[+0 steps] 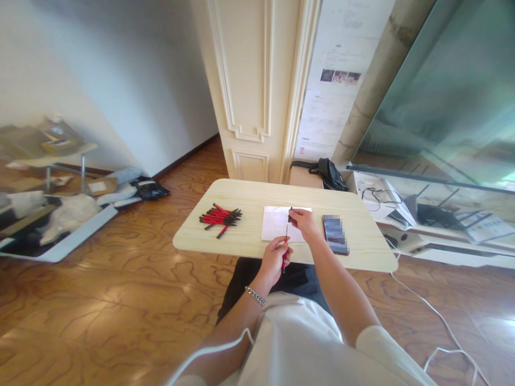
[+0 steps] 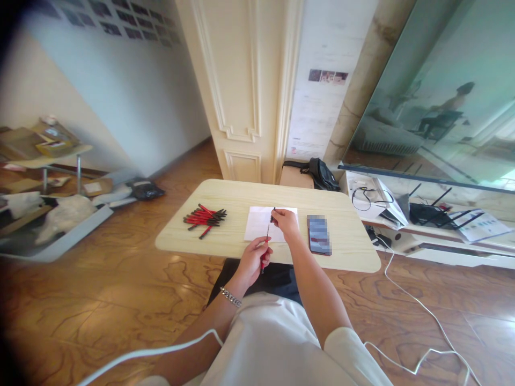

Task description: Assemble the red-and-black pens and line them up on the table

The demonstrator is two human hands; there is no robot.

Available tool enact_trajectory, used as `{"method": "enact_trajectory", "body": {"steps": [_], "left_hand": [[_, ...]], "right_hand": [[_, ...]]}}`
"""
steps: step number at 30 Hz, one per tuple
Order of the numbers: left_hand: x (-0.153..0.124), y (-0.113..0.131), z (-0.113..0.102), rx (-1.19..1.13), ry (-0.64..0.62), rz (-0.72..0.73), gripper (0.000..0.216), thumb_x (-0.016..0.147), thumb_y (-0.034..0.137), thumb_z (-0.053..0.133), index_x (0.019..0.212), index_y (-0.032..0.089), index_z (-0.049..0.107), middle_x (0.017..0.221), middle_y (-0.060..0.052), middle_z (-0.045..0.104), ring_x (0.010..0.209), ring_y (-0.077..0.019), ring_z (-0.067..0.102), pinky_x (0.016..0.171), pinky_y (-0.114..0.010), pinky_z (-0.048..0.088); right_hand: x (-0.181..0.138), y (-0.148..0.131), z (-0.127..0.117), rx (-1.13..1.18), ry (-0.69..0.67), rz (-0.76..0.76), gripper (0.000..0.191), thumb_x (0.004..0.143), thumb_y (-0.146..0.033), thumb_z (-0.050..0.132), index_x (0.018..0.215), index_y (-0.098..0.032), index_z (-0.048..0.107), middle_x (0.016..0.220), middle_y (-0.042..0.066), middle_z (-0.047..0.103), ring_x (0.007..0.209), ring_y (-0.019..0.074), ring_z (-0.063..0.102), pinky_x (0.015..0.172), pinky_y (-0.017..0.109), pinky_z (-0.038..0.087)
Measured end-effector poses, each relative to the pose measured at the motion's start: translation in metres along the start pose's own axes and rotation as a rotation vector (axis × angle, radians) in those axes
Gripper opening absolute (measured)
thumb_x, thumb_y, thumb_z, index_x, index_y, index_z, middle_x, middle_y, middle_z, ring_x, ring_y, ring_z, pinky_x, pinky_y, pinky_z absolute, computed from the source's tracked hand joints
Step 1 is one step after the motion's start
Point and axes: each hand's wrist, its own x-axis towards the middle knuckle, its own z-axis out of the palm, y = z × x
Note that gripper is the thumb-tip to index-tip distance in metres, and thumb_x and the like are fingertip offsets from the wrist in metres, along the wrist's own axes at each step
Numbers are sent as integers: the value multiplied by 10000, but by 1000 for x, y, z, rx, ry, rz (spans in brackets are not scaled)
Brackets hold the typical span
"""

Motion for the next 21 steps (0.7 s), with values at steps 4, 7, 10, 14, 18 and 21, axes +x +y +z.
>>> {"method": "enact_trajectory", "body": {"steps": [4, 7, 10, 14, 18, 21], "left_hand": [[-2, 4, -1, -24, 44, 4, 368, 716, 306, 680, 1034, 158, 572, 628, 2, 558, 459, -58, 429, 419, -181, 254], [-2, 7, -1, -38, 69, 17, 365, 719, 302, 681, 1035, 157, 571, 636, 5, 551, 463, -56, 435, 414, -176, 246], [-2, 10, -3, -62, 72, 24, 368, 714, 304, 692, 1029, 158, 569, 639, 8, 547, 472, -56, 442, 418, -175, 248], [-1, 12, -3, -84, 84, 37, 356, 711, 295, 696, 1012, 152, 571, 633, 7, 546, 476, -55, 443, 429, -175, 260], [0, 12, -2, -82, 85, 47, 363, 723, 294, 683, 1037, 147, 573, 635, 3, 550, 480, -57, 447, 431, -175, 262], [1, 10, -1, -64, 84, 44, 376, 720, 298, 681, 1049, 152, 572, 635, 4, 555, 472, -57, 445, 424, -178, 257]], "right_hand": [[8, 6, 11, -456, 79, -30, 253, 732, -364, 652, 898, -174, 660, 700, 36, 676, 602, 143, 594, 570, 245, 404], [6, 10, 23, -741, 74, -90, 159, 748, -331, 659, 827, -193, 659, 780, 62, 696, 724, 177, 620, 652, 267, 408], [1, 12, 32, -887, 46, -137, 120, 786, -310, 630, 792, -194, 665, 832, 93, 701, 785, 198, 623, 695, 282, 399], [-3, 10, 34, -899, 36, -174, 167, 818, -338, 592, 820, -190, 669, 829, 97, 699, 768, 197, 617, 686, 278, 385], [-8, 4, 24, -735, 62, -175, 309, 877, -404, 473, 796, -187, 678, 793, 72, 698, 720, 173, 607, 656, 262, 383], [-22, 3, 15, -542, -6, -152, 386, 878, -453, 431, 770, -180, 680, 737, 44, 684, 661, 154, 589, 621, 251, 390]]}}
